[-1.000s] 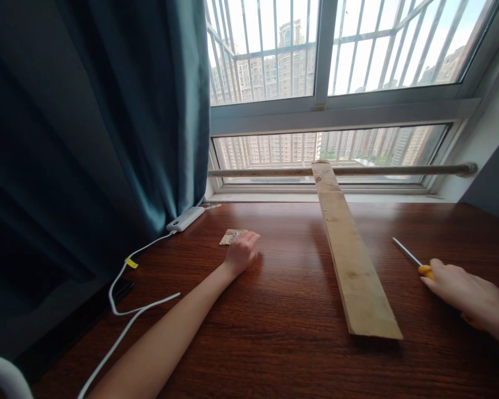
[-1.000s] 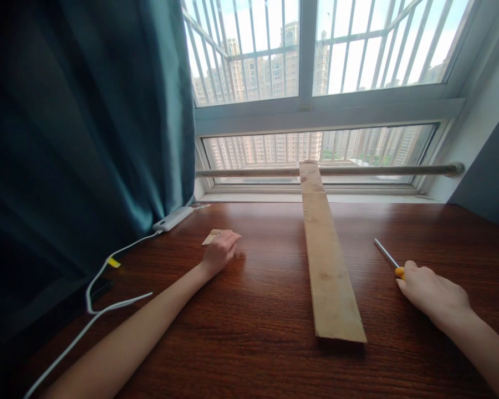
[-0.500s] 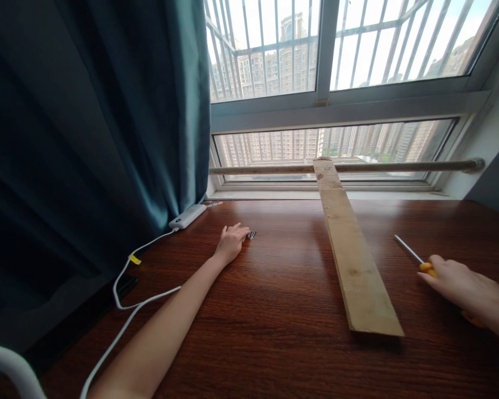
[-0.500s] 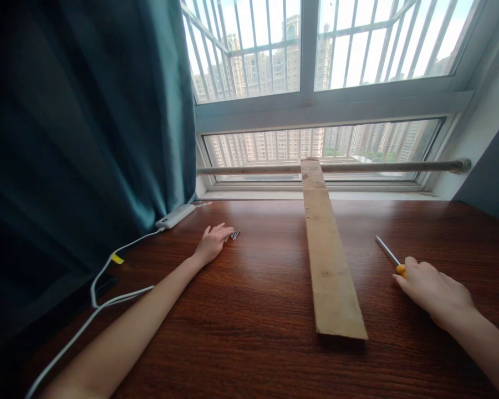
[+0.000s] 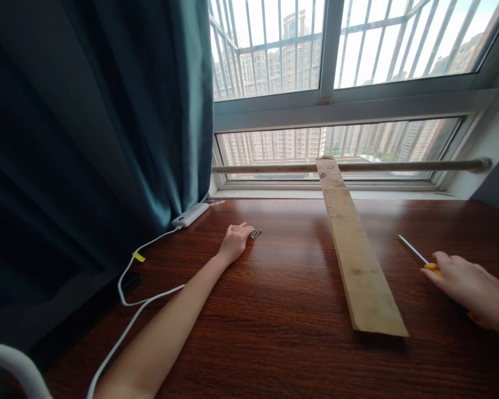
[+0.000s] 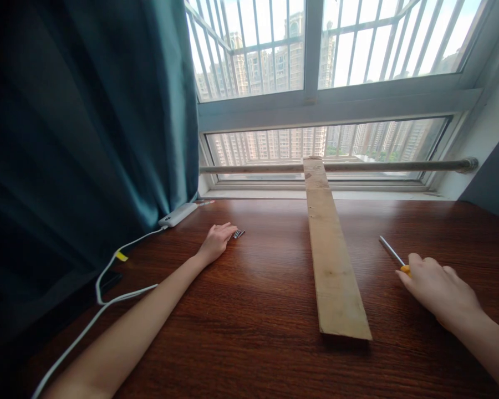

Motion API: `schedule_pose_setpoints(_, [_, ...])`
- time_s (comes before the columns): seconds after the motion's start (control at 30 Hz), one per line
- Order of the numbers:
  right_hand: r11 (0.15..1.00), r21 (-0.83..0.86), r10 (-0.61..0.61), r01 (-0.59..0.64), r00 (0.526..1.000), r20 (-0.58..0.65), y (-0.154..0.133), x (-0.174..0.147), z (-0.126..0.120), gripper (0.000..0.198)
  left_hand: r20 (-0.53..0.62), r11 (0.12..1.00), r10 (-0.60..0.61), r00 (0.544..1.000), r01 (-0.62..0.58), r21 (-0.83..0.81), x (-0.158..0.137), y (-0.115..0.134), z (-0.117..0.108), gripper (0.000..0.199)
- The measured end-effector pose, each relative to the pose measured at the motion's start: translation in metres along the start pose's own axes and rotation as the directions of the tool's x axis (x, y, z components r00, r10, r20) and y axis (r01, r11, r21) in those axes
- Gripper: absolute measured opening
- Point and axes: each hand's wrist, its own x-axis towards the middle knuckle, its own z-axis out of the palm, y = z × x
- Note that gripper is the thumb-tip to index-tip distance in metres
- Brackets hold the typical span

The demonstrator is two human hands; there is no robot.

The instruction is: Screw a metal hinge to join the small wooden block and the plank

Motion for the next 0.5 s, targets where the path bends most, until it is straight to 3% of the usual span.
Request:
schedule_pose_setpoints(0.1, [0.953, 0.156, -0.226, 0.26, 0.952, -0.207, -0.044, -0.01, -0.035, 0.022, -0.122, 0.998, -0.067, 0.99, 0.068, 0.007, 0.001, 0.004, 0.002, 0.034])
schedule_pose_setpoints(0.13, [0.913, 0.3, -0.208, 0.276, 0.949, -0.239, -0.066, -0.014, -0.049, 0.019, -0.153, 0.995, -0.099, 0.983, 0.101, 0.007, 0.002, 0.006, 0.003, 0.031])
schedule_pose_setpoints(0.2, [0.749, 0.623, -0.249, 0.226, 0.967, -0.052, -0.12, -0.02, -0.074, 0.014, -0.176, 0.987, -0.16, 0.971, 0.162, -0.002, 0.003, 0.007, 0.005, 0.028])
schedule_pose_setpoints(0.23, [0.63, 0.759, -0.339, 0.165, 0.938, 0.078, -0.149, -0.022, -0.083, 0.017, -0.174, 0.983, -0.185, 0.967, 0.186, -0.011, 0.003, 0.007, 0.006, 0.027])
schedule_pose_setpoints(0.27, [0.503, 0.862, -0.438, 0.061, 0.878, 0.193, -0.18, -0.023, -0.088, 0.018, -0.165, 0.978, -0.206, 0.965, 0.205, -0.024, 0.004, 0.007, 0.008, 0.026])
schedule_pose_setpoints(0.33, [0.348, 0.912, -0.508, -0.218, 0.773, 0.379, -0.241, -0.018, -0.088, 0.016, -0.133, 0.97, -0.242, 0.961, 0.237, -0.053, 0.005, 0.004, 0.011, 0.026])
schedule_pose_setpoints(0.4, [0.298, 0.844, -0.447, -0.447, 0.715, 0.537, -0.297, -0.006, -0.075, 0.016, -0.093, 0.961, -0.272, 0.958, 0.264, -0.085, 0.005, 0.0, 0.014, 0.027])
schedule_pose_setpoints(0.5, [0.35, 0.782, -0.356, -0.516, 0.698, 0.621, -0.361, 0.016, -0.041, 0.016, -0.05, 0.947, -0.303, 0.952, 0.295, -0.125, 0.006, -0.003, 0.015, 0.027])
